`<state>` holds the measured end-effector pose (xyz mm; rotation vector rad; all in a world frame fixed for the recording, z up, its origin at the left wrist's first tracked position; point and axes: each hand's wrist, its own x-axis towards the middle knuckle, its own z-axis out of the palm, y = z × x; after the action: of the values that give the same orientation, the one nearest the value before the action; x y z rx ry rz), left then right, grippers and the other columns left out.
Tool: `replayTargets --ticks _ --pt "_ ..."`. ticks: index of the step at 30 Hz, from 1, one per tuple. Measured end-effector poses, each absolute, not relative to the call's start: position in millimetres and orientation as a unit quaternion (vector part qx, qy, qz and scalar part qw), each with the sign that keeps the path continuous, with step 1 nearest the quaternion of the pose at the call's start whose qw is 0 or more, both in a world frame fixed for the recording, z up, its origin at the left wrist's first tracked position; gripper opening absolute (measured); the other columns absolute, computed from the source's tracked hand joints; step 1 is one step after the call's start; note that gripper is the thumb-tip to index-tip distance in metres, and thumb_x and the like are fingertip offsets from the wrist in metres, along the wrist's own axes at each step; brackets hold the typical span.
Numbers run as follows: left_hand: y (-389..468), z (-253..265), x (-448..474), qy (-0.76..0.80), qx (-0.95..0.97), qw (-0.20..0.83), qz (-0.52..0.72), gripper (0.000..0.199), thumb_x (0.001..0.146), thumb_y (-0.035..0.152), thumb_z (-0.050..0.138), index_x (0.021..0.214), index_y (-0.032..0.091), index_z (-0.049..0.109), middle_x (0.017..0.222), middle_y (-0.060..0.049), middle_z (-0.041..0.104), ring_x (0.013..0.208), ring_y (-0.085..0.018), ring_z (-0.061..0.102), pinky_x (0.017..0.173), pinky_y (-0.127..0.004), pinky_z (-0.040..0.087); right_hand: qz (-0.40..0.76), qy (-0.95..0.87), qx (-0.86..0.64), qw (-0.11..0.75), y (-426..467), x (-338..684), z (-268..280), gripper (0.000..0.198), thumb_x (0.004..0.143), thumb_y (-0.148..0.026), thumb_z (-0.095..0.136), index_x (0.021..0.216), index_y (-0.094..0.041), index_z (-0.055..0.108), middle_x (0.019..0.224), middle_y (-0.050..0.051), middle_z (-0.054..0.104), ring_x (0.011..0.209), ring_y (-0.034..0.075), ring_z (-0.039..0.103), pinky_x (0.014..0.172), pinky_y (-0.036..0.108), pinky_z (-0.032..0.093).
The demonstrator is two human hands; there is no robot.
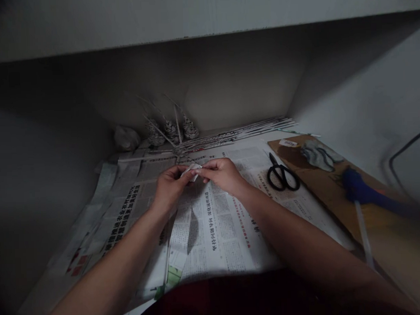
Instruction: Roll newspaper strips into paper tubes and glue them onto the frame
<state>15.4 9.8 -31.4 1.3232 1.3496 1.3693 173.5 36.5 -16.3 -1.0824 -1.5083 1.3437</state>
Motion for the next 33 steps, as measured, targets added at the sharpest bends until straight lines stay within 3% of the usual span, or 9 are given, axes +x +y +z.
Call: replayTargets --ticks 14,24,30,33 --pt "10.7 -27.1 15.6 0.533 0.521 0.403 0.531 0.033 0.067 0.039 0.070 0.088 0.013 0.069 0.081 -0.006 0.069 0.060 -0.013 0.057 0.054 -0.023 0.044 0.519 -0.620 -0.432 0.400 38.6 177.1 -15.1 0.027 0.070 -0.040 0.068 0.071 -0.012 0.070 0.061 0.003 0.065 0.050 0.010 0.054 0.049 0.022 0.040" --pt "11.0 -28.4 13.0 0.532 0.533 0.396 0.525 0.034 0.065 0.045 0.071 0.081 0.014 0.070 0.073 -0.005 0.068 0.058 -0.013 0.057 0.053 -0.024 0.044 0.566 -0.597 -0.408 0.395 39.7 178.8 -15.7 0.029 0.069 -0.041 0.070 0.069 -0.013 0.069 0.064 0.004 0.064 0.051 0.009 0.054 0.042 0.020 0.035" --pt "13.0 -29.9 13.2 0.505 0.483 0.449 0.557 0.038 0.063 0.045 0.074 0.083 0.013 0.070 0.079 -0.006 0.068 0.061 -0.013 0.057 0.053 -0.024 0.046 0.613 -0.578 -0.370 0.393 41.8 183.5 -13.4 0.035 0.070 -0.039 0.072 0.096 -0.016 0.072 0.082 0.006 0.068 0.063 0.011 0.058 0.039 0.017 0.029" --pt "12.4 -29.2 14.0 0.501 0.482 0.452 0.559 0.036 0.063 0.044 0.074 0.081 0.013 0.069 0.078 -0.006 0.068 0.060 -0.013 0.056 0.053 -0.023 0.046 0.609 -0.578 -0.376 0.391 41.2 182.5 -13.6 0.038 0.068 -0.037 0.073 0.099 -0.016 0.072 0.083 0.006 0.068 0.060 0.010 0.055 0.038 0.017 0.028"
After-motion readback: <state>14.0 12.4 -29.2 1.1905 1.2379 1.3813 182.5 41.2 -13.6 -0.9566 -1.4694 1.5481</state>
